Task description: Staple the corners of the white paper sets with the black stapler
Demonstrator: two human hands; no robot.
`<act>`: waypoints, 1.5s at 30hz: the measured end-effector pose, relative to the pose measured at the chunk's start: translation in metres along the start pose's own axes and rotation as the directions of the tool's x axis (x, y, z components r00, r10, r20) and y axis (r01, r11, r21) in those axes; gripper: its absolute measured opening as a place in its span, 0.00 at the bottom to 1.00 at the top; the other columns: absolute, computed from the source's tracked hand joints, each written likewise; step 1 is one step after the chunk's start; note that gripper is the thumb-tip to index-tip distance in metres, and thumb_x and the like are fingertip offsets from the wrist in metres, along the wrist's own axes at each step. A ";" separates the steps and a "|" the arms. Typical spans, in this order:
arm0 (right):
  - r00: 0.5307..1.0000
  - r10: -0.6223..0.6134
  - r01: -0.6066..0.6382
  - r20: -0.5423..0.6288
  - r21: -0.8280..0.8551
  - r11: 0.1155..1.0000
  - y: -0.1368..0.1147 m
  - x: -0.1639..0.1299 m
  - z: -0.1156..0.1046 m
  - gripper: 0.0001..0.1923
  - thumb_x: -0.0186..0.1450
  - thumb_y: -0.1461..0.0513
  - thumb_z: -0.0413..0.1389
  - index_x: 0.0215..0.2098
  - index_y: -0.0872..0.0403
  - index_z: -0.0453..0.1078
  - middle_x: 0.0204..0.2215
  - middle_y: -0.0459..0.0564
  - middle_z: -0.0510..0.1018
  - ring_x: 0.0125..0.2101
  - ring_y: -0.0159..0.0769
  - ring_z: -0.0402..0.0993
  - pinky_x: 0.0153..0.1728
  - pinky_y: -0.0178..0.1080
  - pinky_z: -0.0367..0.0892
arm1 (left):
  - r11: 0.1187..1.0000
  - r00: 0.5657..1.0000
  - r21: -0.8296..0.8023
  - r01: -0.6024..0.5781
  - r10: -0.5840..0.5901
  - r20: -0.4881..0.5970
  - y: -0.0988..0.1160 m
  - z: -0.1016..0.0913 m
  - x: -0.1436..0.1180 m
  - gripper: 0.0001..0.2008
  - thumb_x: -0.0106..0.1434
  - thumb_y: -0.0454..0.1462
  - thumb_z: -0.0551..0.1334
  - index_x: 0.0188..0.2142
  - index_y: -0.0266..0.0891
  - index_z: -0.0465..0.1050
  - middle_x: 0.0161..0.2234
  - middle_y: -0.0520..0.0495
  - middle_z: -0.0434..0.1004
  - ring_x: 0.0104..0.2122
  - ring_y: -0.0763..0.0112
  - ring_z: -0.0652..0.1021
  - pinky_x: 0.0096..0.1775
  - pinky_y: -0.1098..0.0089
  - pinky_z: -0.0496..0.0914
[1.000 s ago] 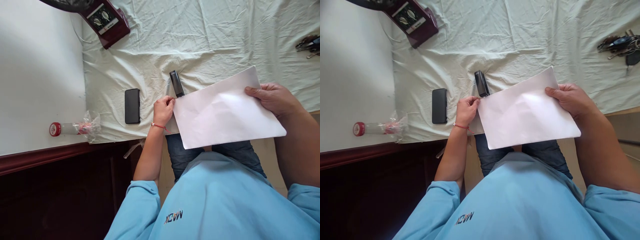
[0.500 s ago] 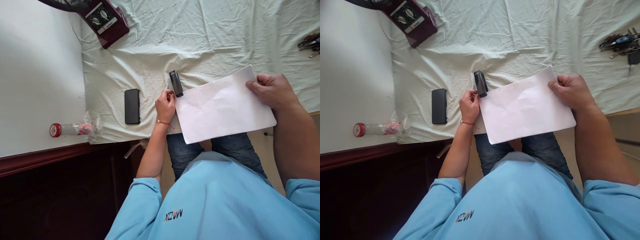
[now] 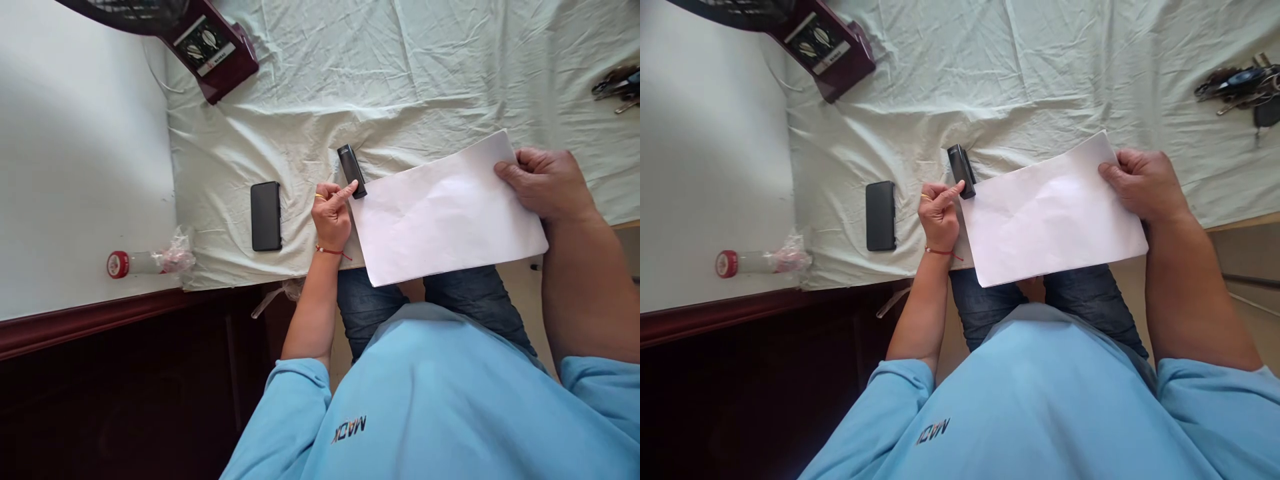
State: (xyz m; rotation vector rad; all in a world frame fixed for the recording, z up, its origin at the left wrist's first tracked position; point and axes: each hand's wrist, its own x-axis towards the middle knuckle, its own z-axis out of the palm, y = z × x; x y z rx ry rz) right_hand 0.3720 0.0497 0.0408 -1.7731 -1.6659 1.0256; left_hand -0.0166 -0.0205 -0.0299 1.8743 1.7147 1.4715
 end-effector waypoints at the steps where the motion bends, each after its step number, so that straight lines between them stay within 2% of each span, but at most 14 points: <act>1: 1.000 0.019 -0.019 0.017 -0.001 1.000 -0.001 0.000 -0.001 0.21 0.67 0.48 0.56 0.43 0.58 0.74 0.28 0.48 0.68 0.25 0.21 0.56 0.23 0.26 0.51 | 1.000 1.000 0.001 0.012 -0.012 0.018 0.000 0.001 0.000 0.26 0.70 0.27 0.58 0.55 0.50 0.89 0.38 0.49 0.77 0.39 0.70 0.76 0.48 0.67 0.73; 7: 0.998 0.059 -0.060 0.018 0.096 0.994 -0.006 -0.004 -0.001 0.26 0.65 0.44 0.56 0.46 0.57 0.73 0.31 0.50 0.70 0.26 0.22 0.59 0.23 0.25 0.54 | 0.995 0.990 -0.075 0.069 -0.060 0.126 0.004 0.001 0.000 0.32 0.64 0.25 0.56 0.58 0.49 0.88 0.35 0.50 0.82 0.36 0.69 0.78 0.45 0.67 0.74; 10: 1.000 0.023 -0.023 0.003 0.086 0.996 -0.006 -0.009 0.000 0.25 0.65 0.43 0.56 0.42 0.58 0.72 0.30 0.48 0.67 0.25 0.20 0.56 0.22 0.25 0.52 | 0.980 0.984 -0.161 0.116 -0.091 0.154 0.003 -0.001 -0.002 0.28 0.69 0.29 0.59 0.64 0.49 0.84 0.35 0.50 0.83 0.33 0.69 0.76 0.44 0.66 0.74; 12: 1.000 -0.014 0.013 0.005 0.091 0.996 -0.006 -0.014 -0.001 0.26 0.65 0.42 0.57 0.38 0.58 0.70 0.29 0.47 0.64 0.25 0.20 0.53 0.22 0.26 0.51 | 0.979 0.981 -0.162 0.123 -0.096 0.169 0.003 -0.002 -0.002 0.24 0.74 0.36 0.63 0.66 0.51 0.81 0.38 0.50 0.84 0.33 0.69 0.76 0.43 0.65 0.74; 14: 1.000 -0.022 0.020 0.018 0.115 0.993 -0.005 -0.020 -0.002 0.27 0.64 0.41 0.57 0.38 0.58 0.69 0.29 0.47 0.64 0.26 0.20 0.54 0.23 0.26 0.51 | 0.988 0.982 -0.119 0.100 -0.079 0.169 0.002 -0.004 -0.002 0.22 0.76 0.45 0.66 0.66 0.52 0.81 0.42 0.47 0.85 0.37 0.67 0.78 0.47 0.63 0.75; 16: 0.999 -0.001 -0.003 0.036 0.125 0.992 -0.005 -0.026 -0.003 0.28 0.63 0.40 0.57 0.39 0.57 0.69 0.29 0.47 0.64 0.27 0.22 0.55 0.24 0.27 0.52 | 0.996 0.988 -0.060 0.060 -0.051 0.143 0.002 -0.006 0.000 0.23 0.75 0.52 0.67 0.64 0.51 0.82 0.49 0.44 0.85 0.46 0.63 0.81 0.54 0.59 0.75; 20: 1.000 -0.013 0.011 0.017 0.059 0.998 -0.005 -0.033 0.000 0.25 0.66 0.42 0.55 0.35 0.57 0.67 0.27 0.46 0.59 0.26 0.22 0.52 0.23 0.29 0.49 | 1.000 0.992 0.023 0.006 -0.009 0.123 0.003 -0.007 0.005 0.25 0.75 0.57 0.65 0.63 0.49 0.82 0.61 0.40 0.82 0.62 0.56 0.79 0.66 0.54 0.71; 26: 0.984 -0.174 0.170 -0.024 -0.135 0.976 0.000 -0.029 0.009 0.21 0.69 0.47 0.50 0.33 0.57 0.66 0.23 0.45 0.58 0.26 0.23 0.51 0.27 0.31 0.48 | 0.998 0.991 0.025 0.054 -0.056 0.123 0.005 -0.004 0.005 0.26 0.75 0.57 0.65 0.61 0.46 0.83 0.61 0.39 0.83 0.63 0.57 0.81 0.66 0.56 0.74; 29: 0.983 -0.183 0.178 -0.021 -0.152 0.972 0.003 -0.028 0.010 0.20 0.69 0.48 0.50 0.33 0.57 0.67 0.23 0.45 0.59 0.26 0.24 0.51 0.27 0.32 0.48 | 0.997 0.990 0.039 0.073 -0.077 0.115 0.007 -0.004 0.007 0.26 0.75 0.58 0.64 0.60 0.46 0.84 0.59 0.38 0.85 0.61 0.57 0.82 0.63 0.56 0.77; 34: 0.985 -0.170 0.168 -0.020 -0.084 0.982 0.005 -0.028 0.011 0.20 0.69 0.47 0.52 0.37 0.56 0.69 0.25 0.46 0.62 0.27 0.23 0.53 0.27 0.31 0.49 | 0.998 0.992 0.049 0.041 -0.046 0.116 0.009 -0.003 0.019 0.23 0.74 0.55 0.66 0.59 0.46 0.85 0.56 0.40 0.87 0.59 0.58 0.84 0.63 0.57 0.77; 36: 0.987 -0.158 0.157 -0.019 -0.032 0.987 0.003 -0.030 0.011 0.21 0.69 0.46 0.52 0.37 0.56 0.69 0.26 0.46 0.62 0.26 0.23 0.53 0.26 0.31 0.50 | 0.997 0.990 0.036 0.065 -0.069 0.124 0.009 -0.001 0.021 0.22 0.73 0.54 0.68 0.59 0.47 0.85 0.57 0.41 0.87 0.59 0.57 0.84 0.60 0.58 0.78; 41: 0.990 -0.132 0.140 -0.055 0.202 0.969 -0.004 -0.042 0.007 0.25 0.66 0.42 0.55 0.37 0.56 0.68 0.28 0.47 0.62 0.27 0.23 0.53 0.26 0.31 0.52 | 0.956 0.963 -0.116 0.269 -0.265 0.047 0.017 -0.006 0.004 0.37 0.69 0.59 0.71 0.71 0.52 0.70 0.58 0.39 0.84 0.50 0.63 0.84 0.45 0.68 0.78; 43: 0.987 -0.134 0.157 -0.092 0.328 0.932 -0.009 -0.048 0.006 0.23 0.65 0.43 0.58 0.40 0.55 0.69 0.32 0.48 0.66 0.29 0.24 0.57 0.29 0.31 0.57 | 0.921 0.939 -0.190 0.341 -0.341 0.031 0.029 -0.015 -0.010 0.37 0.67 0.60 0.72 0.68 0.49 0.72 0.55 0.40 0.84 0.48 0.66 0.83 0.45 0.70 0.76; 45: 0.980 -0.144 0.191 -0.141 0.419 0.888 -0.015 -0.049 0.006 0.21 0.65 0.45 0.60 0.44 0.53 0.72 0.37 0.49 0.69 0.34 0.26 0.63 0.35 0.33 0.63 | 0.866 0.909 -0.284 0.412 -0.413 0.060 0.044 -0.027 -0.024 0.31 0.65 0.61 0.73 0.57 0.46 0.78 0.44 0.45 0.83 0.42 0.69 0.81 0.43 0.71 0.75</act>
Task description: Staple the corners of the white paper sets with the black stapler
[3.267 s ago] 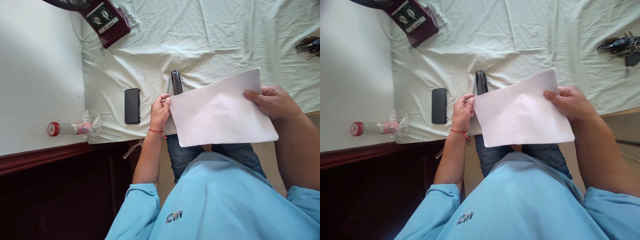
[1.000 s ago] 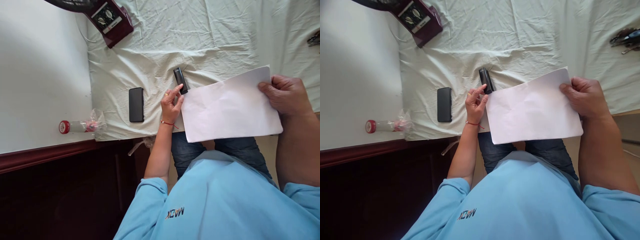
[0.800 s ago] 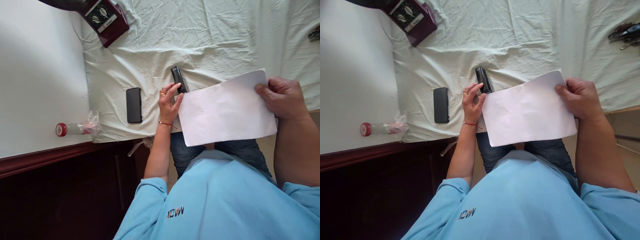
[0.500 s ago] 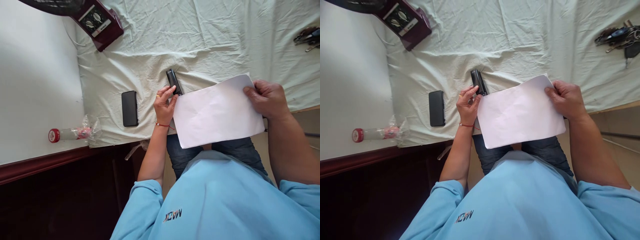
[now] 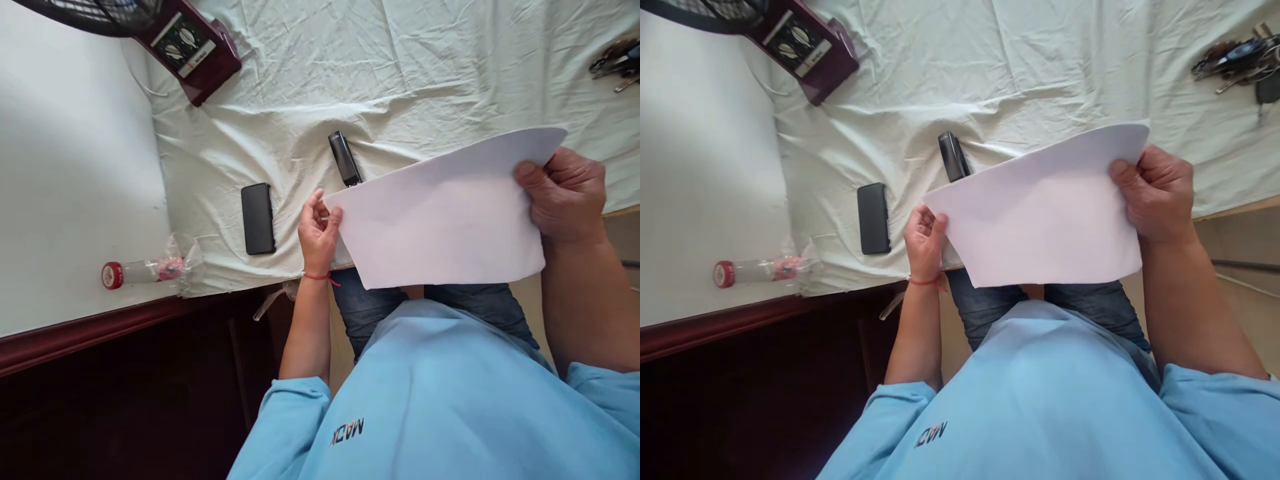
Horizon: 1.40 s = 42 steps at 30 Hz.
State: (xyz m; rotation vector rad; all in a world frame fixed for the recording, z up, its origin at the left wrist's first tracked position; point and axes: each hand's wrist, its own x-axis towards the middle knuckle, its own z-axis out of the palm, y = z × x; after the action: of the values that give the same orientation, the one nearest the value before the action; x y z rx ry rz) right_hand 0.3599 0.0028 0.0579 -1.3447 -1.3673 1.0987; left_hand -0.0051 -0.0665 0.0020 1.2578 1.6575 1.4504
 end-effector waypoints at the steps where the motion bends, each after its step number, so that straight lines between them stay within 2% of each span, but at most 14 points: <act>1: 1.000 -0.019 0.020 -0.019 0.037 0.999 -0.001 0.002 0.002 0.20 0.65 0.46 0.60 0.45 0.52 0.72 0.39 0.49 0.70 0.35 0.26 0.64 0.38 0.34 0.64 | 0.998 0.999 -0.042 0.043 -0.042 0.023 0.005 -0.004 -0.010 0.28 0.64 0.61 0.74 0.49 0.44 0.80 0.38 0.48 0.81 0.37 0.71 0.79 0.40 0.72 0.73; 3: 0.998 -0.058 0.061 -0.039 0.078 0.995 0.000 0.008 0.008 0.19 0.66 0.48 0.60 0.46 0.52 0.73 0.41 0.49 0.71 0.37 0.26 0.66 0.41 0.35 0.65 | 0.987 0.985 -0.041 0.154 -0.150 0.083 0.012 -0.009 -0.026 0.26 0.63 0.59 0.75 0.32 0.40 0.76 0.27 0.53 0.71 0.28 0.76 0.70 0.32 0.73 0.66; 4: 0.997 -0.070 0.074 -0.041 0.095 0.993 0.003 0.012 0.011 0.19 0.66 0.48 0.60 0.45 0.53 0.73 0.40 0.49 0.71 0.36 0.26 0.65 0.40 0.35 0.64 | 0.981 0.979 -0.042 0.187 -0.183 0.085 0.014 -0.010 -0.032 0.27 0.63 0.59 0.76 0.30 0.40 0.74 0.24 0.55 0.69 0.26 0.78 0.67 0.30 0.73 0.63; 6: 0.996 -0.076 0.079 -0.037 0.098 0.992 0.011 0.020 0.019 0.20 0.65 0.47 0.60 0.41 0.55 0.71 0.35 0.49 0.69 0.32 0.25 0.61 0.35 0.33 0.61 | 0.974 0.976 -0.066 0.218 -0.215 0.041 0.014 -0.010 -0.039 0.28 0.60 0.60 0.77 0.30 0.40 0.75 0.24 0.56 0.67 0.25 0.78 0.64 0.30 0.73 0.62; 9: 0.997 -0.071 0.072 -0.032 0.004 0.997 0.023 0.027 0.026 0.22 0.65 0.46 0.60 0.36 0.57 0.67 0.29 0.47 0.63 0.27 0.23 0.53 0.28 0.32 0.52 | 0.981 0.981 -0.057 0.186 -0.188 -0.040 0.009 -0.005 -0.038 0.29 0.60 0.63 0.75 0.30 0.40 0.75 0.25 0.56 0.67 0.26 0.78 0.64 0.31 0.72 0.61; 12: 0.996 -0.088 0.085 -0.033 -0.079 0.993 0.028 0.029 0.028 0.22 0.67 0.46 0.58 0.35 0.57 0.66 0.27 0.46 0.60 0.27 0.23 0.51 0.27 0.32 0.49 | 0.990 0.988 0.029 0.137 -0.134 -0.071 0.007 0.000 -0.033 0.33 0.64 0.64 0.71 0.24 0.39 0.67 0.22 0.57 0.59 0.26 0.78 0.59 0.30 0.70 0.56; 15: 0.997 -0.074 0.073 -0.009 -0.068 0.995 0.028 0.029 0.025 0.22 0.67 0.46 0.58 0.34 0.57 0.64 0.27 0.46 0.59 0.26 0.23 0.50 0.27 0.32 0.48 | 0.992 0.989 0.017 0.126 -0.124 -0.075 0.007 0.002 -0.031 0.36 0.66 0.65 0.69 0.21 0.40 0.60 0.21 0.58 0.52 0.25 0.77 0.55 0.29 0.68 0.52; 18: 0.998 -0.056 0.056 0.006 -0.028 0.998 0.028 0.030 0.023 0.22 0.66 0.45 0.58 0.35 0.56 0.65 0.28 0.46 0.60 0.27 0.23 0.51 0.28 0.32 0.51 | 0.984 0.987 -0.087 0.155 -0.158 -0.029 0.007 0.000 -0.032 0.32 0.62 0.63 0.74 0.26 0.40 0.68 0.23 0.57 0.60 0.26 0.77 0.61 0.30 0.70 0.57; 21: 0.999 -0.046 0.046 0.008 0.001 0.999 0.029 0.032 0.023 0.22 0.65 0.45 0.59 0.35 0.56 0.65 0.29 0.46 0.61 0.27 0.23 0.52 0.30 0.32 0.53 | 0.976 0.983 -0.129 0.175 -0.180 -0.028 0.005 -0.002 -0.033 0.30 0.56 0.62 0.78 0.31 0.40 0.75 0.26 0.55 0.69 0.27 0.76 0.66 0.31 0.71 0.62; 28: 0.998 -0.056 0.056 0.014 0.001 0.998 0.029 0.033 0.023 0.23 0.65 0.43 0.59 0.37 0.56 0.67 0.28 0.46 0.59 0.28 0.24 0.52 0.31 0.31 0.54 | 0.985 0.981 -0.053 0.164 -0.168 -0.100 0.006 0.001 -0.033 0.35 0.62 0.66 0.71 0.21 0.41 0.64 0.20 0.57 0.56 0.23 0.77 0.56 0.27 0.70 0.54; 35: 0.996 -0.081 0.081 0.027 0.018 0.997 0.027 0.033 0.023 0.22 0.65 0.45 0.59 0.38 0.56 0.69 0.30 0.47 0.62 0.29 0.24 0.53 0.32 0.32 0.54 | 0.993 0.984 -0.048 0.110 -0.115 -0.133 0.004 0.004 -0.032 0.30 0.62 0.64 0.73 0.29 0.40 0.77 0.25 0.54 0.71 0.28 0.75 0.68 0.32 0.71 0.65; 42: 0.999 -0.051 0.051 0.012 -0.044 0.998 0.025 0.032 0.021 0.24 0.65 0.44 0.59 0.41 0.56 0.73 0.35 0.49 0.68 0.31 0.24 0.58 0.32 0.32 0.56 | 0.994 0.987 -0.025 0.105 -0.108 -0.122 0.002 0.005 -0.032 0.29 0.64 0.64 0.72 0.31 0.40 0.77 0.27 0.54 0.71 0.28 0.76 0.69 0.32 0.71 0.66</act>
State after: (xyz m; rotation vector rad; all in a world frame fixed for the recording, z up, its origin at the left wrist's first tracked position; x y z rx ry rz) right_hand 0.3444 0.0355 0.0295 -1.3302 -1.4344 1.0488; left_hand 0.0117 -0.0945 -0.0018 1.0715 1.7599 1.5006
